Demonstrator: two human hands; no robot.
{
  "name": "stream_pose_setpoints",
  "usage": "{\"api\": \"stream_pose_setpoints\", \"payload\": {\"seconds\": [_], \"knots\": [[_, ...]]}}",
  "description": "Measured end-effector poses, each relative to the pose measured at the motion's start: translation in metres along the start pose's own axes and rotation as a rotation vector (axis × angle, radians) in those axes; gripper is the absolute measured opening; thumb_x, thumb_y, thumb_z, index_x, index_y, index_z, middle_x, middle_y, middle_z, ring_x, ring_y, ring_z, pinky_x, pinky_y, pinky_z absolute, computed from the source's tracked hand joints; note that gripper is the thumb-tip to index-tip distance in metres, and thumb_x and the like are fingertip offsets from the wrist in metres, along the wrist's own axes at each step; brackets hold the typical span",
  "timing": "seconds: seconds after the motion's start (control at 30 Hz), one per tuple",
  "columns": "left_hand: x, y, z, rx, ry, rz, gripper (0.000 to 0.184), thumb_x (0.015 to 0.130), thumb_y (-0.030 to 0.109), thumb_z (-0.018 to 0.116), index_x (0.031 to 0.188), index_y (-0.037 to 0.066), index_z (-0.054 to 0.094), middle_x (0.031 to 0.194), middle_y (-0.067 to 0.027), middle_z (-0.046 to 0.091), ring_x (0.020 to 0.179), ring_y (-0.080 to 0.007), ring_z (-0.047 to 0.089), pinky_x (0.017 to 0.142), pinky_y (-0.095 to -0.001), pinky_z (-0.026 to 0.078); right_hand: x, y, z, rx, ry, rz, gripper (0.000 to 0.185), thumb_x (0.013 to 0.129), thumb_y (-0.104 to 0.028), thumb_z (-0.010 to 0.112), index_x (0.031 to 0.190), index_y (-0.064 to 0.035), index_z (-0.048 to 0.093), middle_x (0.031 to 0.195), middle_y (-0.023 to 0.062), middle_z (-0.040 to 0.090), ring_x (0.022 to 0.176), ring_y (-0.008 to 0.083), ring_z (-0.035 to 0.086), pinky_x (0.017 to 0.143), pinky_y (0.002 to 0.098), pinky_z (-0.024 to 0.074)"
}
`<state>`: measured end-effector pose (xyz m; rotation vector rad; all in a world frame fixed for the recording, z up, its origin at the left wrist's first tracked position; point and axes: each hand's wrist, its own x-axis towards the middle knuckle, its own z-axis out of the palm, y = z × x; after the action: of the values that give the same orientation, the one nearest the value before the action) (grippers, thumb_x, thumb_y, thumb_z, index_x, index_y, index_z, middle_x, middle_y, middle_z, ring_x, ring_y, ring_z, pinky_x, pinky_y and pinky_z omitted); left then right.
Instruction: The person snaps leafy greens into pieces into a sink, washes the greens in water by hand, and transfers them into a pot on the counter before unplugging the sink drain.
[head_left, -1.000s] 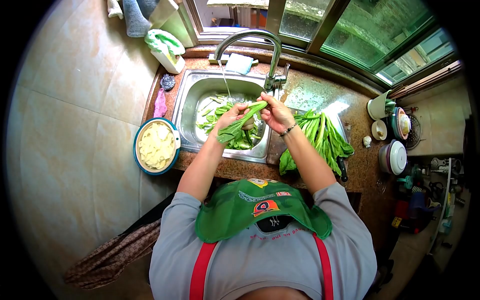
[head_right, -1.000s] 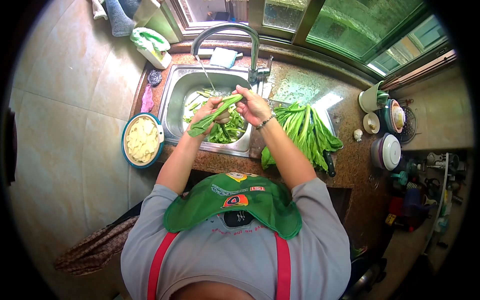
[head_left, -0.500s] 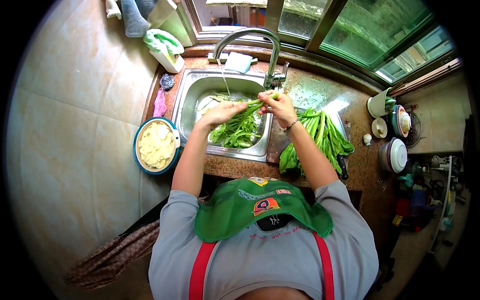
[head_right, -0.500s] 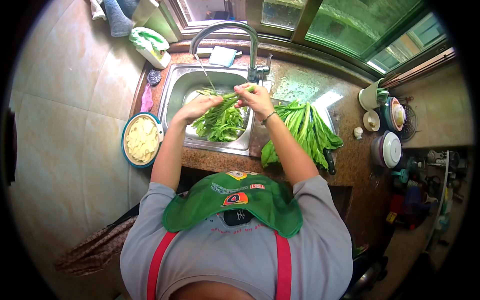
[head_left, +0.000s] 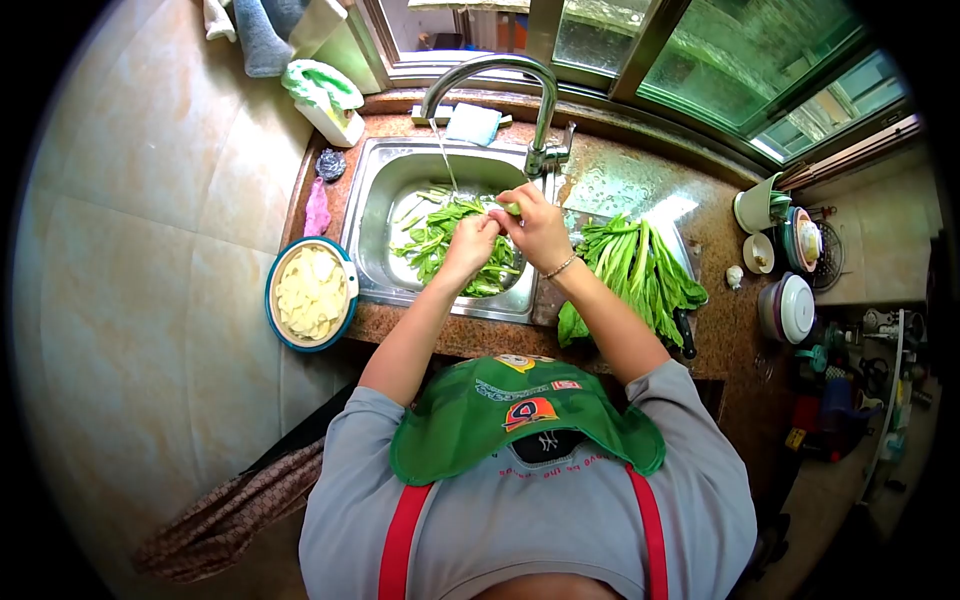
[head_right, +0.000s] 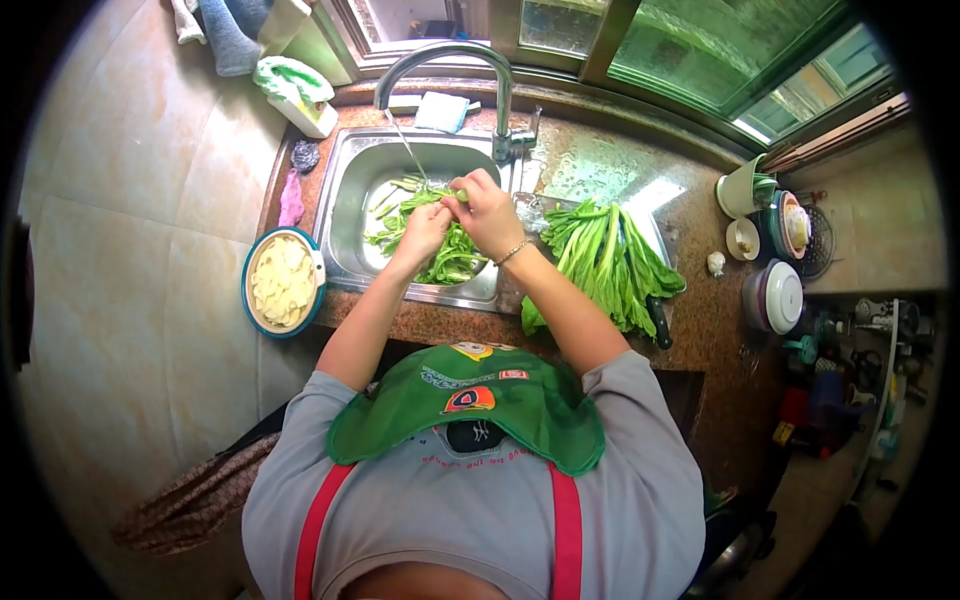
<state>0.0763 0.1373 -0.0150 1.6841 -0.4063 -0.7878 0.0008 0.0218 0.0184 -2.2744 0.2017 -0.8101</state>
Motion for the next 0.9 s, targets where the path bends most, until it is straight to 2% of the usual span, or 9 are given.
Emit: {"api": "stream_pose_setpoints", "payload": {"seconds": [0.03, 0.1, 0.13, 0.23, 0.47, 0.6, 0.63, 0.83, 0.9], "knots": [[0.001, 0.004, -0.002, 0.000, -0.001, 0.001, 0.028, 0.095, 0.023, 0.049, 0.076, 0.005, 0.060, 0.055, 0.0064, 0.039, 0.048, -0.0046, 0.031, 0.044, -0.0259, 0.025, 0.001, 0.001, -0.001, 0.000, 0.001, 0.000, 0.020, 0.078, -0.015, 0.074, 0.092, -0.0037, 0.065, 0.087, 0.0084, 0.060, 0.067, 0.0184, 0.064, 0.060, 0.0286, 0.0516], [0.005, 0.009, -0.012, -0.415, -0.207, -0.393, 0.026, 0.095, 0.021, 0.047, 0.075, 0.006, 0.054, 0.054, 0.0083, 0.032, 0.044, -0.0049, 0.025, 0.043, -0.0239, 0.022, 0.004, 0.004, -0.003, -0.048, -0.007, -0.164, 0.020, 0.079, -0.012, 0.074, 0.094, -0.0030, 0.065, 0.086, 0.0070, 0.061, 0.065, 0.0154, 0.065, 0.058, 0.0269, 0.0517], [0.006, 0.007, -0.020, -0.415, -0.207, -0.394, 0.026, 0.095, 0.021, 0.047, 0.075, 0.006, 0.054, 0.054, 0.0083, 0.032, 0.044, -0.0049, 0.025, 0.043, -0.0239, 0.022, 0.005, 0.006, -0.003, -0.048, -0.007, -0.164, 0.020, 0.079, -0.012, 0.074, 0.094, -0.0030, 0.065, 0.086, 0.0070, 0.061, 0.065, 0.0154, 0.065, 0.058, 0.0269, 0.0517], [0.010, 0.008, -0.031, -0.906, -0.436, -0.471, 0.022, 0.094, 0.018, 0.043, 0.076, 0.007, 0.047, 0.053, 0.0072, 0.029, 0.043, -0.0058, 0.025, 0.042, -0.0214, 0.026, 0.005, 0.017, 0.004, 0.859, 0.029, 0.473, 0.018, 0.082, -0.012, 0.072, 0.093, 0.0003, 0.065, 0.085, 0.0059, 0.067, 0.068, 0.0102, 0.065, 0.059, 0.0226, 0.0533], [0.022, 0.004, -0.007, -1.618, -0.307, -0.466, 0.020, 0.092, 0.013, 0.041, 0.074, 0.005, 0.045, 0.050, 0.0037, 0.029, 0.041, -0.0085, 0.027, 0.042, -0.0234, 0.029, -0.010, 0.000, 0.026, 1.182, 0.382, 0.684, 0.021, 0.081, -0.002, 0.071, 0.100, 0.0035, 0.066, 0.085, 0.0074, 0.067, 0.072, 0.0121, 0.065, 0.067, 0.0226, 0.0539], [0.026, -0.002, -0.003, -1.740, -0.180, -0.481, 0.021, 0.092, 0.011, 0.039, 0.073, 0.005, 0.045, 0.049, 0.0028, 0.030, 0.039, -0.0094, 0.026, 0.040, -0.0244, 0.028, -0.025, 0.002, 0.039, 0.746, 0.435, 0.441, 0.012, 0.080, 0.001, 0.069, 0.091, 0.0007, 0.070, 0.093, 0.0063, 0.067, 0.086, 0.0117, 0.062, 0.075, 0.0235, 0.0506], [0.025, 0.000, -0.001, -1.602, -0.039, -0.474, 0.023, 0.093, 0.010, 0.038, 0.072, 0.005, 0.044, 0.049, 0.0038, 0.029, 0.038, -0.0083, 0.026, 0.039, -0.0225, 0.027, -0.027, -0.002, 0.040, 0.694, 0.434, 0.375, 0.013, 0.079, 0.002, 0.069, 0.092, 0.0000, 0.070, 0.093, 0.0072, 0.067, 0.086, 0.0127, 0.063, 0.075, 0.0243, 0.0507], [0.025, -0.012, -0.010, -1.564, 0.002, -0.467, 0.022, 0.094, 0.010, 0.034, 0.074, 0.007, 0.043, 0.048, 0.0046, 0.031, 0.038, -0.0070, 0.028, 0.035, -0.0197, 0.025, -0.028, -0.020, 0.023, 0.242, 0.366, 0.045, 0.017, 0.075, 0.001, 0.071, 0.091, -0.0031, 0.071, 0.096, 0.0120, 0.067, 0.086, 0.0210, 0.067, 0.074, 0.0284, 0.0531], [0.031, -0.018, -0.028, -1.532, 0.144, -0.425, 0.022, 0.095, 0.011, 0.034, 0.078, 0.008, 0.047, 0.047, 0.0041, 0.031, 0.037, -0.0084, 0.028, 0.043, -0.0213, 0.032, -0.029, -0.024, 0.017, 0.148, 0.372, -0.017, 0.018, 0.074, 0.003, 0.071, 0.092, -0.0037, 0.071, 0.096, 0.0111, 0.067, 0.084, 0.0223, 0.067, 0.073, 0.0296, 0.0535]]}}
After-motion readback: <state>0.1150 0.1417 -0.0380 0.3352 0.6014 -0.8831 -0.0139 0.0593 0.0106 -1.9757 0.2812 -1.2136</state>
